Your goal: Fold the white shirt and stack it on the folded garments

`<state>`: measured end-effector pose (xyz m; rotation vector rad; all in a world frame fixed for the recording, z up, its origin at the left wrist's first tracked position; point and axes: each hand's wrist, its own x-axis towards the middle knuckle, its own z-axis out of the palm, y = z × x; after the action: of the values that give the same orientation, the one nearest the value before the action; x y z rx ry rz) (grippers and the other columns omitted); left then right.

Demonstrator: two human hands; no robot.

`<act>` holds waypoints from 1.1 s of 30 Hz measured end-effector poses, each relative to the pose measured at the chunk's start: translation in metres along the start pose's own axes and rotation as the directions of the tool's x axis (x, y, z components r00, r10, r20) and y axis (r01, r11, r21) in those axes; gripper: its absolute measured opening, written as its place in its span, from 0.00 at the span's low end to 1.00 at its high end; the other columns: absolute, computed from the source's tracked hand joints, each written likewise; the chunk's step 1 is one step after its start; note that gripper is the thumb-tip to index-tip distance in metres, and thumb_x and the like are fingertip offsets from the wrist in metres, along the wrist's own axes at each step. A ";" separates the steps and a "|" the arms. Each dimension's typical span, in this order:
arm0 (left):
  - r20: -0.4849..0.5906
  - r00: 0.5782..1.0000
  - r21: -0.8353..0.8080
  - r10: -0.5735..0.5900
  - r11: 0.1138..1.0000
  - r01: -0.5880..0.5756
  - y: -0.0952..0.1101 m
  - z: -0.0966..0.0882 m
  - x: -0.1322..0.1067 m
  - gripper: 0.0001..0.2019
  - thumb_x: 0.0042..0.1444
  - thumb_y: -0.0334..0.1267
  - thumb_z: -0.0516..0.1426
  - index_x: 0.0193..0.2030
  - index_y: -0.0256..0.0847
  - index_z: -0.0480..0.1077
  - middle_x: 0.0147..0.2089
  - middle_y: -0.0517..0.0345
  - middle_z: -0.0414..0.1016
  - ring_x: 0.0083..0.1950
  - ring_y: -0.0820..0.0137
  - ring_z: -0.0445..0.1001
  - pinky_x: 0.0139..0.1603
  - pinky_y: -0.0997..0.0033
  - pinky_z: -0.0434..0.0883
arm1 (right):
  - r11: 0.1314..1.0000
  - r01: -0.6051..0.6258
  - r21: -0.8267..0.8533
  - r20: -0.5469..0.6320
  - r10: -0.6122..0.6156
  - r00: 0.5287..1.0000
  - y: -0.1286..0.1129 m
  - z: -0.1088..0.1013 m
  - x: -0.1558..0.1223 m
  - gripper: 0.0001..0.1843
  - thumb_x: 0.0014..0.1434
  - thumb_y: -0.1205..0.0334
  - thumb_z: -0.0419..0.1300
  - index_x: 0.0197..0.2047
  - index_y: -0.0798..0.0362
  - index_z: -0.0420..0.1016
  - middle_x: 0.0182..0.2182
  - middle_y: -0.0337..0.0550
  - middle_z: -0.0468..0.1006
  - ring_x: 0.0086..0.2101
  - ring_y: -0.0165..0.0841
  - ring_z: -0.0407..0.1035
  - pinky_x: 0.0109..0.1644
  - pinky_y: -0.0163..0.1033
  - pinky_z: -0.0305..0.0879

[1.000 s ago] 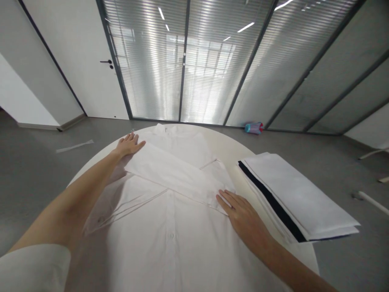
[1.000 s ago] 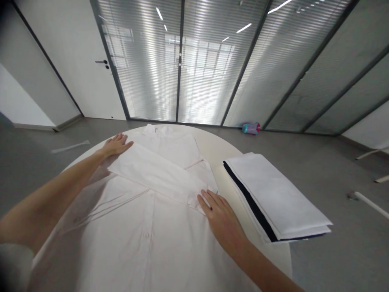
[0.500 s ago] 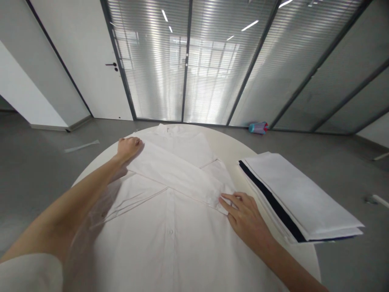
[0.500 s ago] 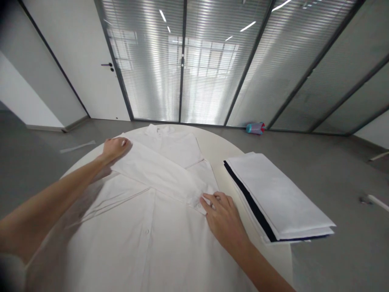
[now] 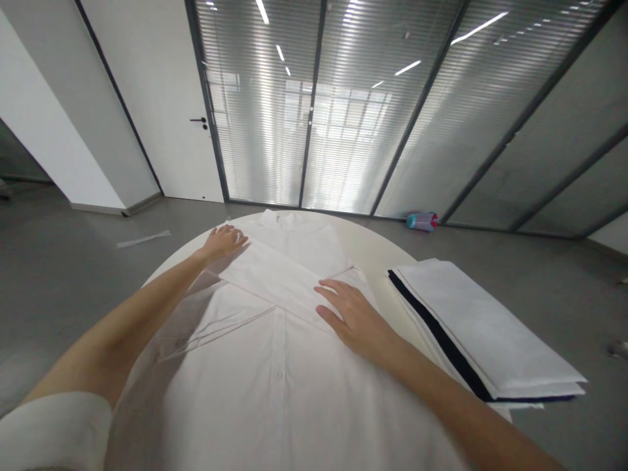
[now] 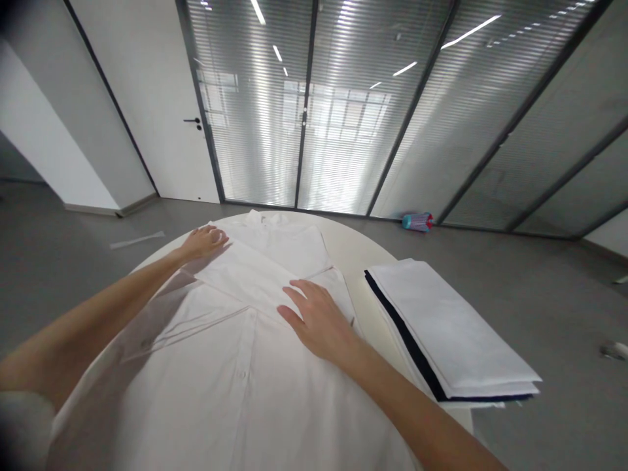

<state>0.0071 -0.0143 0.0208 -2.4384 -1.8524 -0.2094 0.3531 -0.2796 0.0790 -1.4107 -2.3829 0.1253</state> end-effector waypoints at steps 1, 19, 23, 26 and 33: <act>-0.017 1.000 -0.001 -0.018 1.000 0.018 0.000 0.000 0.005 0.29 0.66 0.58 0.42 0.62 0.42 0.68 0.70 0.44 0.61 0.72 0.54 0.56 0.70 0.49 0.52 | 0.999 -0.021 0.025 0.040 0.020 0.999 -0.005 0.004 0.020 0.31 0.72 0.45 0.41 0.66 0.54 0.67 0.64 0.54 0.66 0.64 0.43 0.58 0.67 0.53 0.56; 0.040 0.982 -0.073 -0.187 0.979 0.189 -0.018 0.031 0.036 0.46 0.63 0.65 0.37 0.72 0.26 0.51 0.75 0.32 0.45 0.76 0.49 0.44 0.71 0.42 0.48 | 0.984 -0.155 -0.084 0.181 0.169 0.969 0.012 0.073 0.034 0.44 0.68 0.35 0.33 0.74 0.59 0.49 0.73 0.54 0.42 0.71 0.44 0.36 0.73 0.55 0.36; 0.024 0.983 -0.105 -0.182 0.977 0.183 -0.020 0.031 0.036 0.42 0.64 0.64 0.37 0.71 0.31 0.56 0.75 0.36 0.48 0.76 0.51 0.46 0.71 0.43 0.49 | 0.970 -0.204 -0.133 0.169 0.225 0.960 0.019 0.066 0.005 0.46 0.67 0.34 0.35 0.74 0.60 0.49 0.72 0.56 0.43 0.71 0.45 0.36 0.73 0.56 0.37; 0.011 0.979 -0.132 -0.205 0.970 0.204 -0.022 0.030 0.036 0.39 0.65 0.63 0.36 0.70 0.36 0.57 0.74 0.41 0.51 0.76 0.52 0.47 0.71 0.45 0.50 | 0.957 -0.239 -0.167 0.138 0.263 0.955 0.024 0.061 -0.017 0.47 0.67 0.33 0.37 0.74 0.62 0.50 0.72 0.58 0.44 0.71 0.46 0.36 0.73 0.56 0.38; 0.037 0.978 -0.098 -0.206 0.973 0.208 -0.019 0.026 0.030 0.40 0.63 0.65 0.34 0.70 0.40 0.58 0.76 0.44 0.46 0.76 0.47 0.43 0.70 0.34 0.46 | 0.948 -0.249 -0.200 0.090 0.271 0.958 0.030 0.054 -0.051 0.44 0.68 0.35 0.39 0.74 0.61 0.50 0.72 0.56 0.44 0.71 0.44 0.39 0.73 0.56 0.42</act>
<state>-0.0012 0.0227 -0.0006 -2.3173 -2.1592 -0.2909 0.3809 -0.3023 0.0073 -1.8524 -2.3384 0.0533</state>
